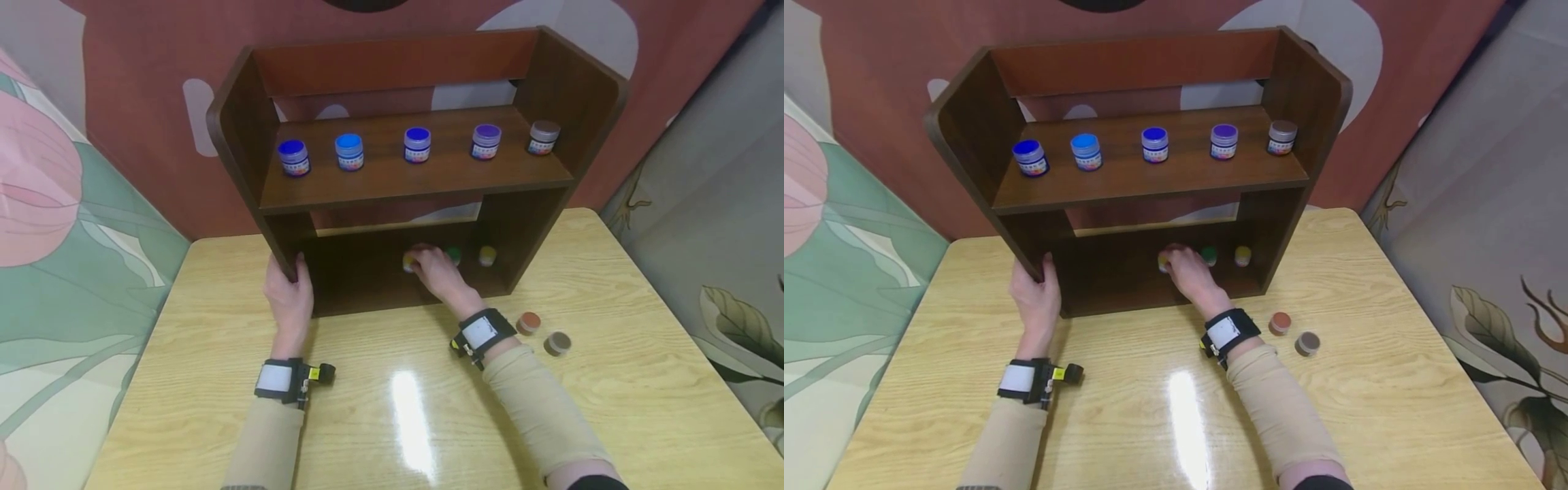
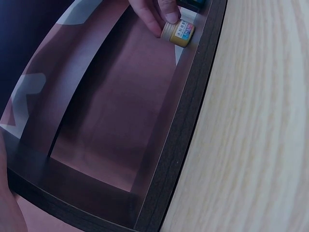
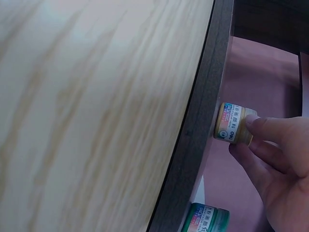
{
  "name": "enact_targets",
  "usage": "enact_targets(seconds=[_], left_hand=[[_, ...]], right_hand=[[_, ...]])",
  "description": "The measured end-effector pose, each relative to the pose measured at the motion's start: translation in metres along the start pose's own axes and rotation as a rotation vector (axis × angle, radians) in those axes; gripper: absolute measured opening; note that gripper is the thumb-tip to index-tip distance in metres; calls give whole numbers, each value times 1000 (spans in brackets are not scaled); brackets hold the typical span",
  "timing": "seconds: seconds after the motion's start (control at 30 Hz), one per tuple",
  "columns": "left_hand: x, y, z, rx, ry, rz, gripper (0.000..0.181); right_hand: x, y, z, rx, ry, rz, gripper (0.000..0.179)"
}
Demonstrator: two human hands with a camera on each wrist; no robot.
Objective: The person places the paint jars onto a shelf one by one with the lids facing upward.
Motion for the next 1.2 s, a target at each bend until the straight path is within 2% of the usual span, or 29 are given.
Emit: enact_targets(seconds=[0.2, 0.4, 0.83, 1.03, 1.2], left_hand=[[-1, 6, 0, 0, 9, -21, 29], [-2, 9, 1, 10, 18, -14, 28], [2, 3, 2, 3, 14, -10, 30], [2, 3, 3, -1, 10, -13, 30], [2, 4, 1, -10, 6, -15, 30]], right_hand=[[1, 1, 2, -8, -6, -9, 26], [0, 2, 4, -13, -2, -8, 26], [6, -1, 11, -23, 8, 22, 38], [20, -2, 24, -6, 73, 62, 33], [41, 4, 33, -13, 105, 51, 29]])
Point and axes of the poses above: each hand's wrist, its own x-axis away from the middle knuckle, its own z-axis out of the back of the hand, y = z × x, the point moved 8 cm from there along -x, towards the middle knuckle, and after that the axes turned 13 degrees about -y, right-handed, at the moved point
